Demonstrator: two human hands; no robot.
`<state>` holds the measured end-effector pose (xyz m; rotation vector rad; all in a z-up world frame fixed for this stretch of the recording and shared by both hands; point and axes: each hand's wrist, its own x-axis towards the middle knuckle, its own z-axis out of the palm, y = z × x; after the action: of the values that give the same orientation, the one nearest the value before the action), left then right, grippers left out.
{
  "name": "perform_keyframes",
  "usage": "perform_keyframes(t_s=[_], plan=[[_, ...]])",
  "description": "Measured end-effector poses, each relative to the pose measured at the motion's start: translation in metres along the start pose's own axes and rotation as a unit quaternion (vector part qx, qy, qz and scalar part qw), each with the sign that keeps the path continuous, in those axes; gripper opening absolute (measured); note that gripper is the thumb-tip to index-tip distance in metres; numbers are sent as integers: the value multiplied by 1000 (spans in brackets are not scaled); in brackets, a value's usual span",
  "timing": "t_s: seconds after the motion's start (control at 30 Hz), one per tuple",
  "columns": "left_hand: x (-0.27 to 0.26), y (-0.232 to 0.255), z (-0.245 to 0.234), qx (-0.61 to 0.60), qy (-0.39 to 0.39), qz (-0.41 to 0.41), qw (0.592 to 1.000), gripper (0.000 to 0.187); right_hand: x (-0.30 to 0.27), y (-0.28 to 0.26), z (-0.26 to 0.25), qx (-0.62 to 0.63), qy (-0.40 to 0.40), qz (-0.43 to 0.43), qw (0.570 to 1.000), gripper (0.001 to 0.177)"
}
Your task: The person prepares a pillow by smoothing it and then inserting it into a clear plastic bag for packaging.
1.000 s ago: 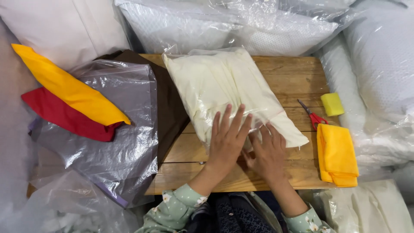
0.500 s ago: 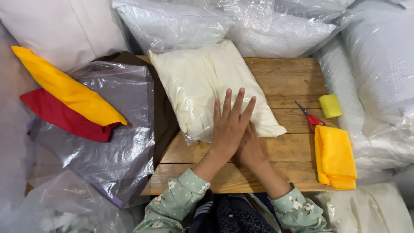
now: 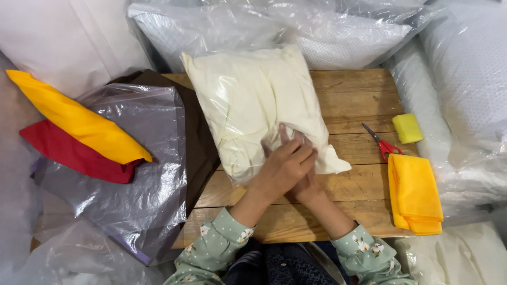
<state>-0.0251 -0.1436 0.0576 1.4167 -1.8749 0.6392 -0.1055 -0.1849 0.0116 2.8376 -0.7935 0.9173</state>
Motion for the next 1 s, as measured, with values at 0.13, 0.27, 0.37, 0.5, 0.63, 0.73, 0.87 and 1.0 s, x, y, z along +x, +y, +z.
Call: perform_keyframes(t_s=[0.13, 0.27, 0.37, 0.5, 0.63, 0.73, 0.87, 1.0], plan=[[-1, 32, -53, -116, 4, 23, 993, 13, 4, -10, -7, 5, -13, 14, 1000, 47], [1, 52, -105, -206, -38, 28, 977, 13, 18, -31, -15, -1, -10, 30, 1000, 45], [3, 58, -121, -207, -14, 18, 978, 11, 3, -37, -34, -15, -9, 48, 999, 43], [0, 66, -124, -163, -35, 24, 986, 6, -30, -39, -66, -32, -9, 59, 998, 40], [-5, 69, -120, -83, 17, -2, 996, 9, -25, -43, -84, -49, -6, 68, 996, 37], [-72, 64, -84, -1, -76, -87, 993, 81, -38, -5, -22, -302, -66, 54, 949, 74], [-66, 56, -96, 40, -70, -135, 988, 38, -10, -18, -42, -34, -202, 155, 966, 102], [-67, 53, -92, 10, -98, -102, 990, 50, 3, -44, -21, -83, -157, 152, 972, 68]])
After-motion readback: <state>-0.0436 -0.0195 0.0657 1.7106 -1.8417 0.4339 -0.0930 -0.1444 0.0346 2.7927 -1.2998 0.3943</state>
